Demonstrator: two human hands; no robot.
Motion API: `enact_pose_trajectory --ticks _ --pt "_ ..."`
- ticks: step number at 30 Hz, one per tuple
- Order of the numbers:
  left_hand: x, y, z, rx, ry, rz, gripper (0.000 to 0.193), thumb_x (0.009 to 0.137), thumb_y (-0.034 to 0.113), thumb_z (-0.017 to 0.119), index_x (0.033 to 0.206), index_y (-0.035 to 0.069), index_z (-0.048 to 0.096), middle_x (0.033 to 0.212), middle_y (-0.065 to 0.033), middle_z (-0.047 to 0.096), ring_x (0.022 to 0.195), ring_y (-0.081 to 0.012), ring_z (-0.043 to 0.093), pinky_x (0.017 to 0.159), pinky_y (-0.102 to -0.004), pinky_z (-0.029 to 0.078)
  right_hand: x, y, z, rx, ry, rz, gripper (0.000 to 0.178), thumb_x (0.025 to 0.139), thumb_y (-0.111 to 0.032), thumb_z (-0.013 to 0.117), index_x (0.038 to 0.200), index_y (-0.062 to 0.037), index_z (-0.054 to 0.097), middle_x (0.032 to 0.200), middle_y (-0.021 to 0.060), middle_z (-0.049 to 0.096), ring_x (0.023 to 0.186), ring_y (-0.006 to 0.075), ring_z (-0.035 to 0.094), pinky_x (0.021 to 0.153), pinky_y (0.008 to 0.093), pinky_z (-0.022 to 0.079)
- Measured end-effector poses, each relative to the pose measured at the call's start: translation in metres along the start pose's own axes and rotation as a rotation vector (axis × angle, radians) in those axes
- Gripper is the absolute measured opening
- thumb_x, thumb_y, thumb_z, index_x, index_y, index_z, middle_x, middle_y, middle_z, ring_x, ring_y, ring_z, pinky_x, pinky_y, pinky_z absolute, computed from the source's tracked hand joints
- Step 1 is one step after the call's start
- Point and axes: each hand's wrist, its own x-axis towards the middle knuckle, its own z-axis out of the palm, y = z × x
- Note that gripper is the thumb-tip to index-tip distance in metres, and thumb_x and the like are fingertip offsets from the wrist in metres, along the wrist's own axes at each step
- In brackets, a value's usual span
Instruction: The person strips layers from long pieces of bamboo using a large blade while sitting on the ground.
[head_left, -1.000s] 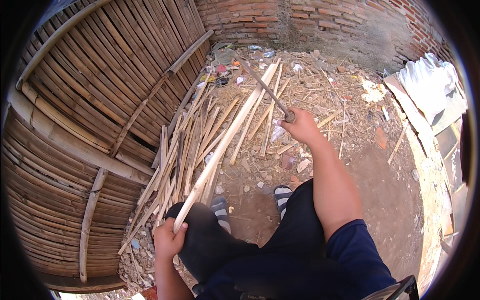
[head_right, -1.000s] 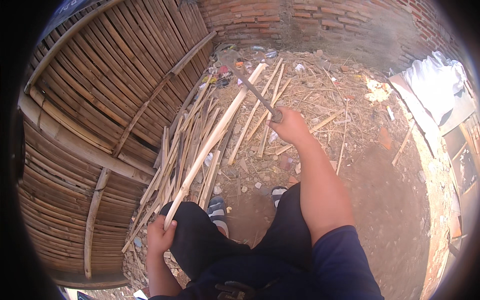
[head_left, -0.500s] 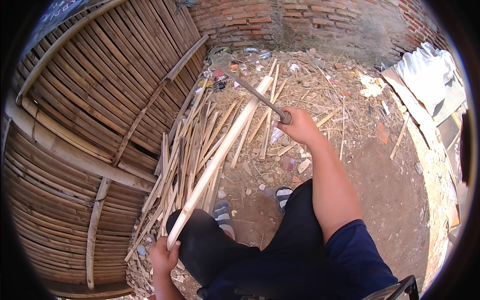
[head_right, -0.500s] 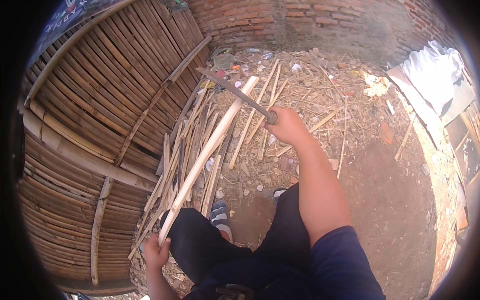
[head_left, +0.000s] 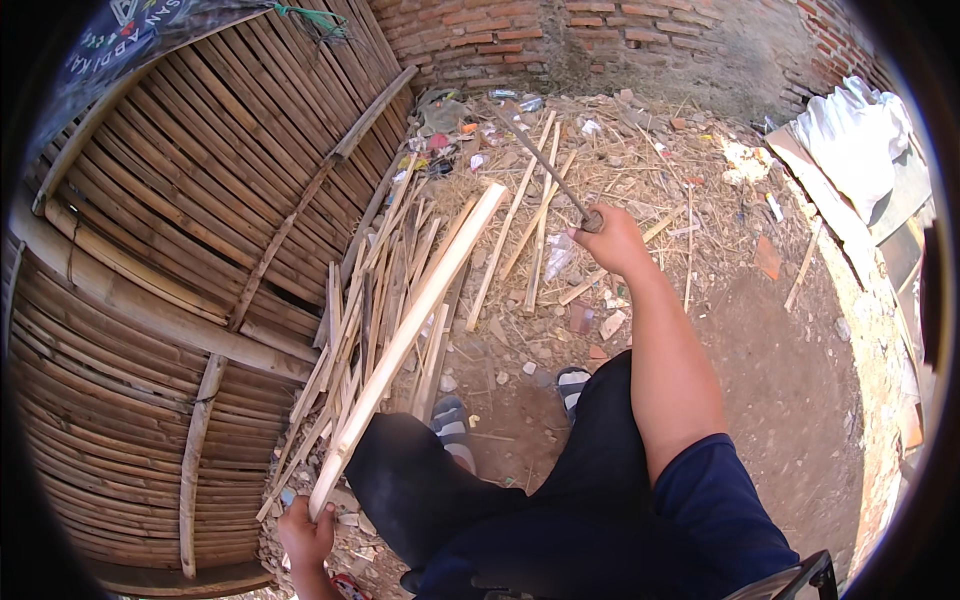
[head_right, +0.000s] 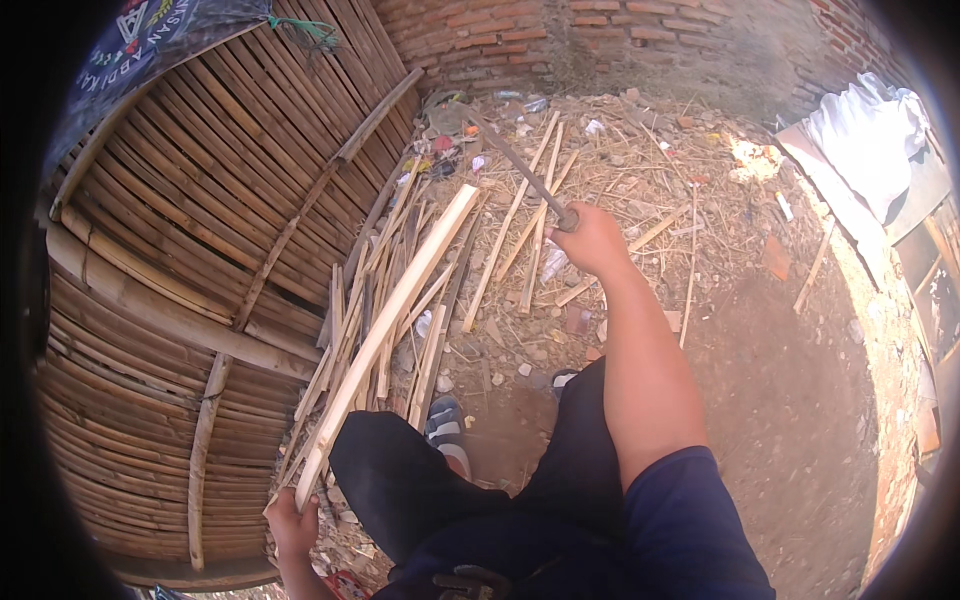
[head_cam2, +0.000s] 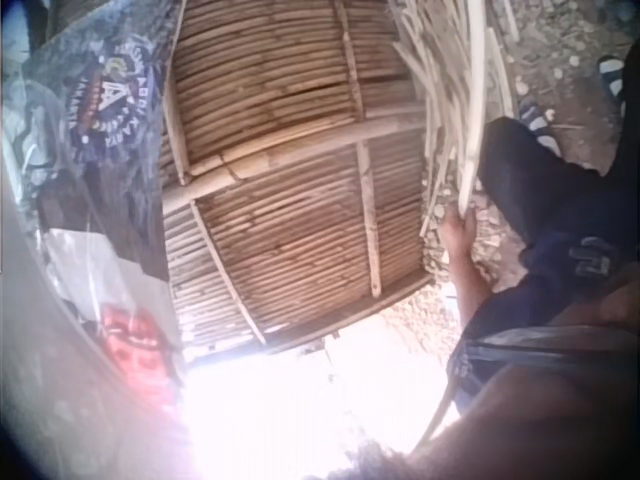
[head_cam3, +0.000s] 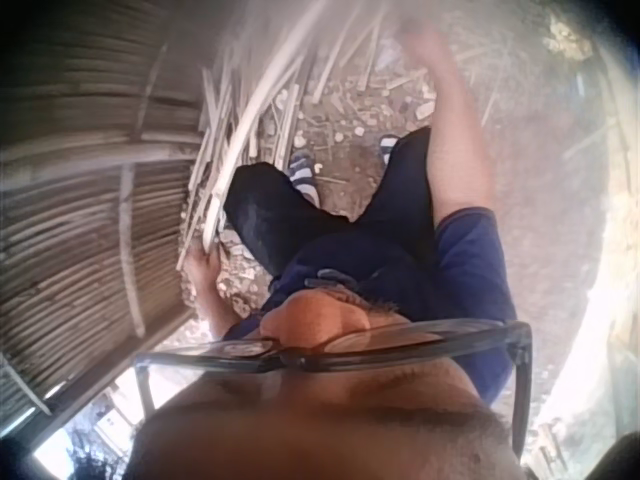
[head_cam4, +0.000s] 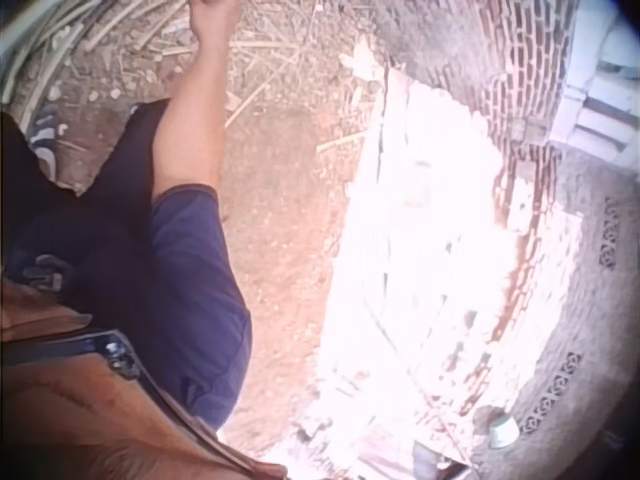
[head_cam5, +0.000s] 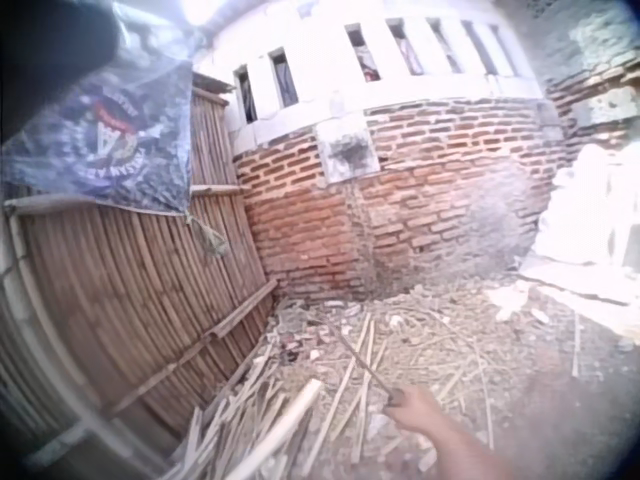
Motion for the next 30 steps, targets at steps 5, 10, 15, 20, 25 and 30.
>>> enact_pose_trajectory --ticks 5,10,15,20,25,30 --pt "-0.006 0.005 0.012 -0.241 -0.106 -0.155 0.027 0.083 0.021 0.081 0.086 0.002 0.063 0.071 -0.0155 0.068 0.058 -0.0265 0.064 0.056 -0.0381 0.050 0.001 -0.002 -0.006 0.130 -0.007 0.092 0.045 0.085 -0.037 0.081 0.115 -0.0035 0.071 0.096 0.0197 0.074 0.090 0.0358 0.072 0.081 0.0450 0.055" --pt "-0.020 -0.024 0.026 -0.854 -0.324 -0.364 0.020 0.088 0.015 0.075 0.090 0.002 0.060 0.077 -0.0090 0.070 0.061 -0.0158 0.064 0.058 -0.0309 0.051 -0.006 -0.007 -0.007 0.074 0.071 0.011 0.043 0.085 -0.037 0.081 0.111 -0.0043 0.072 0.089 0.0177 0.073 0.085 0.0337 0.072 0.077 0.0445 0.055" --pt "-0.010 0.014 0.013 -1.167 -0.311 -0.433 0.015 0.097 0.004 0.061 0.107 0.000 0.052 0.083 -0.0109 0.068 0.058 -0.0158 0.061 0.056 -0.0300 0.053 -0.011 -0.018 -0.006 0.131 0.011 -0.045 0.039 0.084 -0.036 0.082 0.108 -0.0071 0.072 0.083 0.0151 0.072 0.081 0.0298 0.072 0.075 0.0428 0.054" --pt "0.002 0.042 0.016 -0.847 -0.204 -0.296 0.023 0.099 0.003 0.059 0.120 -0.003 0.051 0.091 -0.0091 0.067 0.073 -0.0122 0.059 0.068 -0.0275 0.051 -0.014 -0.025 -0.009 0.155 -0.071 -0.084 0.036 0.085 -0.035 0.082 0.105 -0.0066 0.072 0.080 0.0150 0.071 0.078 0.0289 0.071 0.074 0.0422 0.053" --pt "0.001 0.064 0.040 -0.780 0.022 -0.237 0.018 0.096 0.009 0.068 0.109 -0.002 0.062 0.084 -0.0035 0.062 0.074 -0.0099 0.055 0.068 -0.0267 0.047 -0.031 -0.044 0.005 0.083 -0.247 -0.359 0.031 0.086 -0.030 0.082 0.098 -0.0038 0.070 0.078 0.0141 0.070 0.072 0.0295 0.068 0.070 0.0407 0.052" --pt "0.004 0.088 0.047 -0.543 -0.055 -0.260 0.021 0.091 0.018 0.078 0.094 0.003 0.064 0.064 0.0012 0.054 0.056 -0.0088 0.049 0.054 -0.0273 0.042 -0.064 -0.074 0.026 -0.002 -0.495 -0.610 0.029 0.084 -0.030 0.081 0.098 -0.0061 0.072 0.081 0.0181 0.071 0.079 0.0384 0.069 0.071 0.0471 0.052"
